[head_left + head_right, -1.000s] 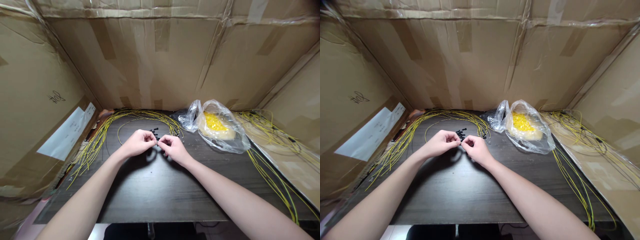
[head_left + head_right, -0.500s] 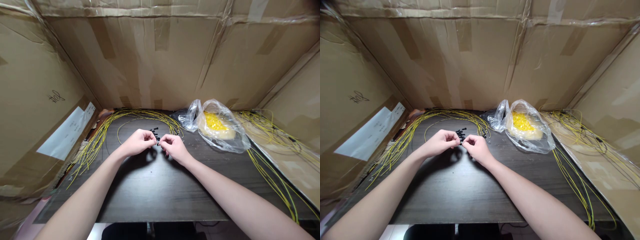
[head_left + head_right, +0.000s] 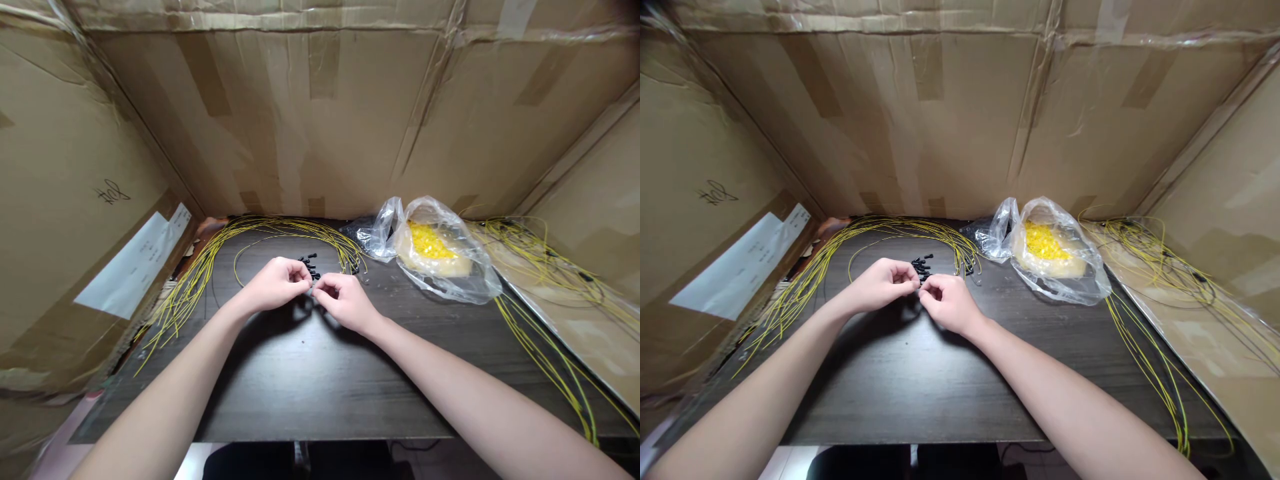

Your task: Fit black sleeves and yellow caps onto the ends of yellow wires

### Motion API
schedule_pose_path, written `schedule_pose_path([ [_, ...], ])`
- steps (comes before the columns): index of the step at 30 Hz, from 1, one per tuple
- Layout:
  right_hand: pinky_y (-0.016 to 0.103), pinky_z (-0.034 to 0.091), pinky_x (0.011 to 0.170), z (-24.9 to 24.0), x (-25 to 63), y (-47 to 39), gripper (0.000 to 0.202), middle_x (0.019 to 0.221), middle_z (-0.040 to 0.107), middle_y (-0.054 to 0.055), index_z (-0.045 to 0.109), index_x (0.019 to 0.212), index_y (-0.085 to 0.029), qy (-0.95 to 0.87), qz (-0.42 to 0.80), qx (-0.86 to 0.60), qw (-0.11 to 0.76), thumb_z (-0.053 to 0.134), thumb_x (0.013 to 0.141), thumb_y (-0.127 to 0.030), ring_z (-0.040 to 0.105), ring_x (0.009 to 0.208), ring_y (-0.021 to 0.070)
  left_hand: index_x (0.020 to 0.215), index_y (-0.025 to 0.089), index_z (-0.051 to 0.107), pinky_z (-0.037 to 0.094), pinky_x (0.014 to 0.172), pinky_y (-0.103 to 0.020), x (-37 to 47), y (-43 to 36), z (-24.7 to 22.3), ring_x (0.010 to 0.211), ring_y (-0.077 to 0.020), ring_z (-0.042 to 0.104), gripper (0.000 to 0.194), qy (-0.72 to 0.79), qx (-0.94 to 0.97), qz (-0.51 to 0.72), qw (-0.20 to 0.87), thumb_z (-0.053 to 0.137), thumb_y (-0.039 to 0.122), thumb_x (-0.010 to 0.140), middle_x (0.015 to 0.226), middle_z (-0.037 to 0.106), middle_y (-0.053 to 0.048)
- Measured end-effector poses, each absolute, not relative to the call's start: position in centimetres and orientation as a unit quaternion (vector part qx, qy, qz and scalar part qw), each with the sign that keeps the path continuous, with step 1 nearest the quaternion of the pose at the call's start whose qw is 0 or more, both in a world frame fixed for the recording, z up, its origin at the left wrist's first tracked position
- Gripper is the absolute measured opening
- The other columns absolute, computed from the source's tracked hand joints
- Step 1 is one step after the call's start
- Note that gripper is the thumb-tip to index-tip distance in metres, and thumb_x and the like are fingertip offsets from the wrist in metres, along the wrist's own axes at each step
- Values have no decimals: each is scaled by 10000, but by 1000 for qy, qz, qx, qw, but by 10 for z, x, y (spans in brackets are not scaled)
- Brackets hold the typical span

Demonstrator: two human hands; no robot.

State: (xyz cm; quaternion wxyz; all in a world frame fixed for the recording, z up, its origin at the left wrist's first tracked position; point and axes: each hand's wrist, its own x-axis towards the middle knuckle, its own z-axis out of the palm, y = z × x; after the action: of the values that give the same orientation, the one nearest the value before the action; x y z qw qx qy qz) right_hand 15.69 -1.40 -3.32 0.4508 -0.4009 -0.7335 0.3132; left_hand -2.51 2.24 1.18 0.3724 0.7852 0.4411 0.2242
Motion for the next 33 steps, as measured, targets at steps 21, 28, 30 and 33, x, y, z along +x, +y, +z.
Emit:
schedule_pose_path([
  [21, 222, 378, 580, -35, 157, -12, 169, 618, 624, -10, 634, 654, -162, -743, 321, -412, 419, 573, 811, -170, 513, 567, 107, 704, 138, 680, 394, 525, -206, -25, 18, 18, 536, -106, 521, 146, 415, 799, 200, 385, 651, 271, 757, 599, 634, -4],
  [28, 222, 369, 581, -36, 157, -12, 196, 629, 644, -4, 644, 631, -157, -747, 316, -414, 414, 558, 808, -148, 524, 573, 108, 711, 143, 687, 412, 523, -214, -26, 19, 17, 536, -120, 560, 147, 424, 803, 182, 376, 660, 278, 763, 609, 665, -16],
  [30, 221, 362, 575, -37, 157, -11, 193, 606, 624, -9, 633, 618, -155, -746, 313, -416, 416, 560, 795, -137, 509, 565, 105, 756, 146, 702, 405, 522, -212, -27, 19, 16, 544, -119, 554, 137, 425, 807, 188, 364, 671, 280, 762, 617, 662, -11],
  [33, 219, 359, 572, -37, 157, -11, 189, 594, 608, -13, 627, 617, -156, -745, 311, -419, 416, 557, 792, -135, 498, 559, 104, 859, 157, 734, 386, 525, -208, -27, 19, 16, 559, -115, 538, 160, 410, 817, 196, 355, 668, 275, 773, 631, 655, -2],
])
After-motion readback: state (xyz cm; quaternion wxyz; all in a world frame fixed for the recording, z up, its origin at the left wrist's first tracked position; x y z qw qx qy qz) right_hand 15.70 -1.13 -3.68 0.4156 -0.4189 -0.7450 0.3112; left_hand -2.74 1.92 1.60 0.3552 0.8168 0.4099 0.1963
